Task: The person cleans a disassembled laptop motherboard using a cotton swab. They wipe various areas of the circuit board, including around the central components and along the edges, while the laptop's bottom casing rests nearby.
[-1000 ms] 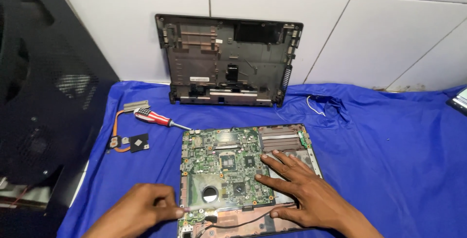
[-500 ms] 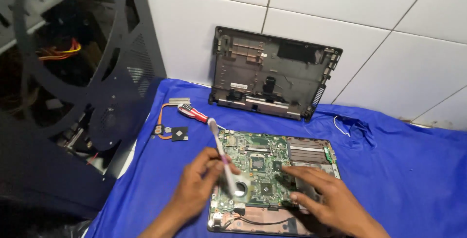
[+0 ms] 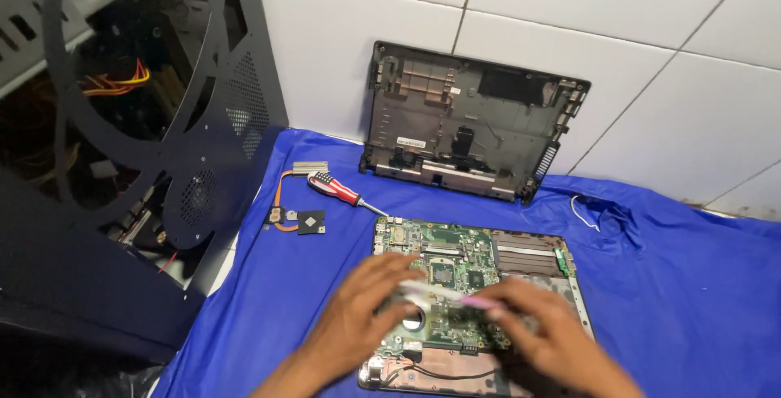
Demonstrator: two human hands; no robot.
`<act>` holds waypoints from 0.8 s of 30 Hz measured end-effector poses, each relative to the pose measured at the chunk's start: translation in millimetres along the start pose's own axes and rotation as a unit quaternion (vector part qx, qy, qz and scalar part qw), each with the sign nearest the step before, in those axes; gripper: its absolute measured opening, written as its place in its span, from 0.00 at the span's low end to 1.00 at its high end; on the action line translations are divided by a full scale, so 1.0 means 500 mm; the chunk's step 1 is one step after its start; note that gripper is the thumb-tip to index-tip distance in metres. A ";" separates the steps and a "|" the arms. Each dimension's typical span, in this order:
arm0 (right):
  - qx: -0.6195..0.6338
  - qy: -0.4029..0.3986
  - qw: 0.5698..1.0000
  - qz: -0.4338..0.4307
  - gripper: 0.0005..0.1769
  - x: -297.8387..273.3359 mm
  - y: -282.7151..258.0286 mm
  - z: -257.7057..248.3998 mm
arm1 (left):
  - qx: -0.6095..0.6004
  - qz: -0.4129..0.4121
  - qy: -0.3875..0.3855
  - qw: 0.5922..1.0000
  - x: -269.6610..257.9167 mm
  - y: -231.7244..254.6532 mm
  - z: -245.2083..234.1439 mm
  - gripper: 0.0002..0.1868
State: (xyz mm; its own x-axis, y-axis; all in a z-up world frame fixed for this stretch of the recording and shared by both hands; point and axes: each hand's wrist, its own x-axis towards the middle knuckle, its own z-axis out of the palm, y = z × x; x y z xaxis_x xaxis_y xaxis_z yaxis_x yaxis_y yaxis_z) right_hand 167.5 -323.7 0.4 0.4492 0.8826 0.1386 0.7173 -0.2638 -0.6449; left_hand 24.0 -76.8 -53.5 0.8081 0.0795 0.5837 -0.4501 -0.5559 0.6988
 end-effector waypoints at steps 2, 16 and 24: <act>-0.074 0.034 0.993 0.083 0.17 -0.022 0.073 -0.026 | 0.075 -0.105 -0.037 0.991 0.002 -0.004 -0.027 0.22; -0.220 0.122 0.965 0.079 0.13 -0.071 0.208 -0.034 | 0.096 -0.165 -0.012 0.982 -0.011 -0.062 -0.028 0.20; -0.184 0.089 0.976 0.074 0.12 -0.051 0.167 -0.009 | 0.112 -0.178 -0.022 0.977 -0.007 -0.060 -0.031 0.19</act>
State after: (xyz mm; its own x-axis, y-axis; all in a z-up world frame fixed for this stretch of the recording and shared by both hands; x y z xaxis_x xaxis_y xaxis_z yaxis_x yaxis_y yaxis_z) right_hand 218.3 -370.2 -53.6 0.6242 0.7511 0.2149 0.7658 -0.5338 -0.3588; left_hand 28.7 -47.5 -70.1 0.9161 0.2688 0.2976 -0.0458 -0.6672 0.7435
